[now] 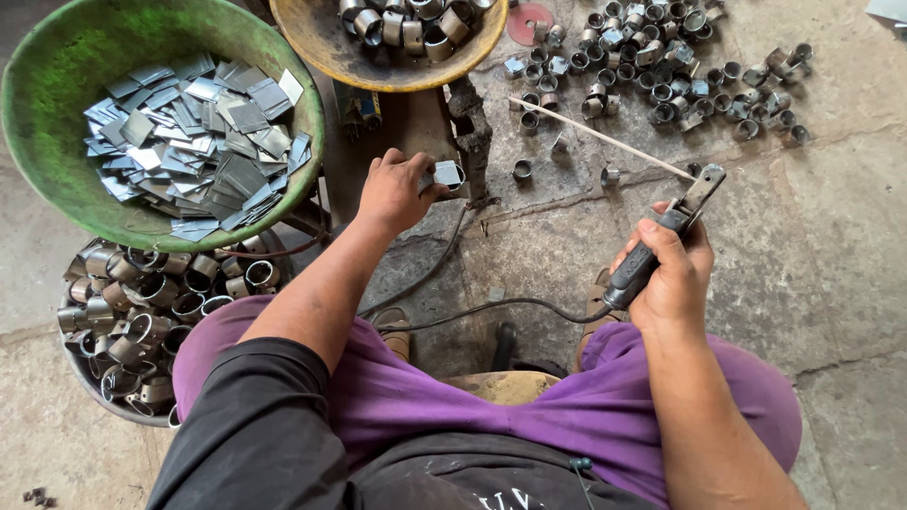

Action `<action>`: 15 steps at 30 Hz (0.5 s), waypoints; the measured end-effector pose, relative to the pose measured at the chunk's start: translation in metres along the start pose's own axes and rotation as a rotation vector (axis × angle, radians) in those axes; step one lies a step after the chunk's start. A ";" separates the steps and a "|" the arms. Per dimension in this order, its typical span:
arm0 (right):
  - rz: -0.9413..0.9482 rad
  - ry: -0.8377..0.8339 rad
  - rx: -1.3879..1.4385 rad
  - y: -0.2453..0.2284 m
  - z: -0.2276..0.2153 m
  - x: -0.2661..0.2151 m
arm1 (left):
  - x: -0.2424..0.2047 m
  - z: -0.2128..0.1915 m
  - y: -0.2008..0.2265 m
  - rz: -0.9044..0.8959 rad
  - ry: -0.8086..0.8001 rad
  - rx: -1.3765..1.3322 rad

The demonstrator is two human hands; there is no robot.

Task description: The person sits on the floor and repeatedly picks small metal plates and cylindrical metal pieces from nearby bowls. They place the pieces on a metal surface and weld them together using a handheld welding torch, then drop the finished pieces into a yellow bowl.

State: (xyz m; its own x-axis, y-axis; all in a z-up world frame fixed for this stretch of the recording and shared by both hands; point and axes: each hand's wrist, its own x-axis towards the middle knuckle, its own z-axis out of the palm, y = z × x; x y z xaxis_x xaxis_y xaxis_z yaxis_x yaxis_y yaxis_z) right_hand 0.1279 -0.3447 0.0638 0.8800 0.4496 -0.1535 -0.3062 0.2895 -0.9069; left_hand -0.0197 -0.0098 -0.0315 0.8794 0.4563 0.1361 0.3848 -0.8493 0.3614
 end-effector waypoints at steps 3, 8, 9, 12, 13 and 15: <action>-0.009 -0.020 0.006 -0.001 0.000 -0.002 | 0.000 0.001 0.002 -0.007 -0.023 0.000; -0.008 -0.007 0.010 -0.001 0.000 -0.003 | -0.002 0.005 0.003 -0.008 -0.011 -0.017; -0.006 -0.004 0.015 -0.002 0.000 -0.003 | -0.001 0.005 0.003 -0.014 -0.024 -0.014; -0.005 -0.005 0.005 -0.002 0.000 -0.004 | -0.001 0.005 0.004 -0.022 -0.037 -0.007; -0.005 -0.010 0.005 -0.002 0.001 -0.004 | -0.001 0.005 0.004 -0.023 -0.034 -0.008; -0.005 -0.021 0.005 -0.002 0.002 -0.005 | -0.001 0.004 0.004 -0.023 -0.027 -0.009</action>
State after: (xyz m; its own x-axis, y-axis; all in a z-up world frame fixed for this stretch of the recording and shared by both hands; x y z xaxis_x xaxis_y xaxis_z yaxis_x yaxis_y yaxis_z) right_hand 0.1233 -0.3457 0.0671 0.8739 0.4654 -0.1407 -0.3037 0.2964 -0.9055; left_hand -0.0178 -0.0152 -0.0340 0.8774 0.4686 0.1025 0.4029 -0.8360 0.3725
